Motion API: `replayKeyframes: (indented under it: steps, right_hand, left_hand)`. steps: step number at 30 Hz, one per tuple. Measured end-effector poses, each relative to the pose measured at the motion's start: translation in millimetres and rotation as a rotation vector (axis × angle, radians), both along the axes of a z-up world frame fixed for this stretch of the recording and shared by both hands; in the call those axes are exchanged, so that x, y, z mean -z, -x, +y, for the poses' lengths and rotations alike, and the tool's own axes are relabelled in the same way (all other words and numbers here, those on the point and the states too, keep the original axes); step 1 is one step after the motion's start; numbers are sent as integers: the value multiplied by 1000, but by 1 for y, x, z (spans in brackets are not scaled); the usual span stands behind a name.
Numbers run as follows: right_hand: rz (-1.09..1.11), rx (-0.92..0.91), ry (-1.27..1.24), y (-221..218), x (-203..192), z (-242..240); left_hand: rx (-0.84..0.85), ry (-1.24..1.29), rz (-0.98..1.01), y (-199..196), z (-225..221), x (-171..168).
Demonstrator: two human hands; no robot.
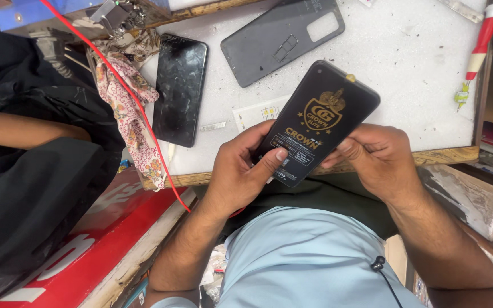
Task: The person reassembles a smartphone by placing a battery into the chassis, seating the camera module, and fitting the back cover. The person handles the battery, camera module, and back cover, then sets the assembled phone on the workbench.
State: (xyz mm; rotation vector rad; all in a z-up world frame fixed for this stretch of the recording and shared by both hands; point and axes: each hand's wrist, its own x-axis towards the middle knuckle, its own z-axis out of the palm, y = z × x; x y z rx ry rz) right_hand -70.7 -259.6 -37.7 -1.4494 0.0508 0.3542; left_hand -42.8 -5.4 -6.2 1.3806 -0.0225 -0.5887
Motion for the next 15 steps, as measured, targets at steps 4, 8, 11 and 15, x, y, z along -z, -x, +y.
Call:
replayKeyframes:
  steps: [4, 8, 11, 15]
  right_hand:
    - [14, 45, -3, -1, 3, 1]
    - [38, 53, -201, -2, 6, 2]
    - [25, 21, -251, -1, 6, -1]
    - [13, -81, -189, -1, -2, -2]
  left_hand:
    - [10, -129, -97, -3, -3, -9]
    - [-8, -223, -125, -4, -6, -13]
    - [-13, -238, -121, 0, -5, -14]
    - [-63, -247, -179, 3, -4, -18]
